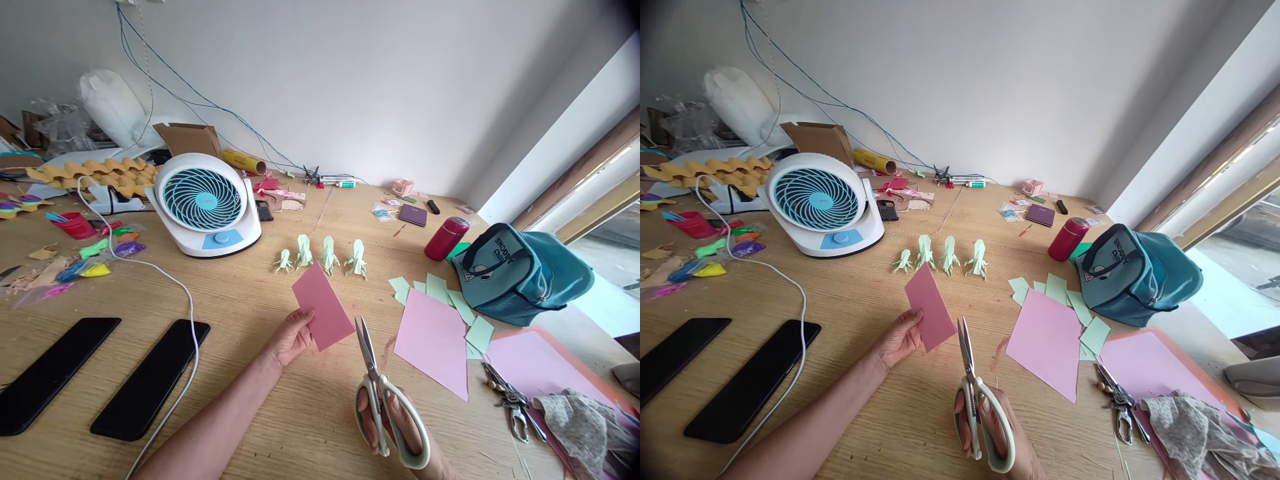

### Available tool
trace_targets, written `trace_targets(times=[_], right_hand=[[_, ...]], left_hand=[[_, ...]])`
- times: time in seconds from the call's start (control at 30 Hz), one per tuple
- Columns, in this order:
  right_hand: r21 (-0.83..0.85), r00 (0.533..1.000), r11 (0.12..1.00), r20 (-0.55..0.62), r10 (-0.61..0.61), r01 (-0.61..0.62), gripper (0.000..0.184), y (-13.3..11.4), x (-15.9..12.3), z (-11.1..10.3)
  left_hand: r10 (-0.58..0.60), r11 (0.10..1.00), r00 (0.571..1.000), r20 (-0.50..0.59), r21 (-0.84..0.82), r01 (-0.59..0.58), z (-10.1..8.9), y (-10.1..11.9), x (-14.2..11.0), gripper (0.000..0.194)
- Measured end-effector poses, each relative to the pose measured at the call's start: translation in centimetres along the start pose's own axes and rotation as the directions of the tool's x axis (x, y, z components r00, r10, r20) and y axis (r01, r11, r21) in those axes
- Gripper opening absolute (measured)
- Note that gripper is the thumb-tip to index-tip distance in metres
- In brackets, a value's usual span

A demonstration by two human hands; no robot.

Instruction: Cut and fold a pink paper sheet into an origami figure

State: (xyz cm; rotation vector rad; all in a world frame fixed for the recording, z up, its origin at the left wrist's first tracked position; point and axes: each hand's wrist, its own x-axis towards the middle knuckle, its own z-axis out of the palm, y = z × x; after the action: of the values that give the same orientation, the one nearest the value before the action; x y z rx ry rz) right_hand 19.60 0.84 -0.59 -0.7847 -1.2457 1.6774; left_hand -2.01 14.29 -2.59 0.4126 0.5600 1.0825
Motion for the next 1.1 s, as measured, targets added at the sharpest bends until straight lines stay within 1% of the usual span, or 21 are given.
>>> trace_targets(times=[0.07,0.17,0.37,0.6,0.67,0.77,0.93,1.1], right_hand=[[-0.003,1.0,1.0,0.017,0.021,-0.021,0.052,0.0,-0.1,0.0],[0.005,0.998,0.999,0.036,0.048,-0.049,0.054,0.1,-0.3,-0.1],[0.021,0.995,0.999,0.096,0.039,-0.042,0.056,0.6,-0.3,-0.1],[-0.018,0.994,0.997,0.076,0.078,-0.077,0.057,-0.6,-0.2,0.5],[-0.024,0.993,0.996,0.079,0.085,-0.084,0.057,-0.5,-0.2,0.4],[-0.014,0.994,0.998,0.087,0.062,-0.061,0.057,-0.1,-0.1,0.2],[-0.017,0.996,0.998,0.072,0.06,-0.059,0.056,0.2,-0.2,0.1],[-0.008,0.995,0.999,0.09,0.045,-0.044,0.054,0.3,-0.2,0.0]], left_hand=[[0.009,1.0,1.0,-0.012,-0.023,-0.009,-0.2,0.0,0.1,0.032],[0.011,0.999,1.0,-0.026,-0.05,-0.013,-0.4,0.0,0.2,0.04],[0.001,0.997,1.0,-0.026,-0.076,-0.003,-0.3,0.3,0.2,0.048],[-0.012,0.998,1.0,-0.006,-0.069,0.012,-0.3,0.3,0.0,0.046],[-0.021,0.998,1.0,0.0,-0.064,0.021,-0.3,0.3,0.0,0.046],[-0.029,0.998,1.0,0.006,-0.061,0.03,-0.4,0.3,0.0,0.047],[-0.018,0.997,1.0,-0.003,-0.078,0.018,-0.6,0.3,0.2,0.046],[-0.012,0.994,1.0,-0.015,-0.107,0.01,-0.6,0.3,0.2,0.043]])
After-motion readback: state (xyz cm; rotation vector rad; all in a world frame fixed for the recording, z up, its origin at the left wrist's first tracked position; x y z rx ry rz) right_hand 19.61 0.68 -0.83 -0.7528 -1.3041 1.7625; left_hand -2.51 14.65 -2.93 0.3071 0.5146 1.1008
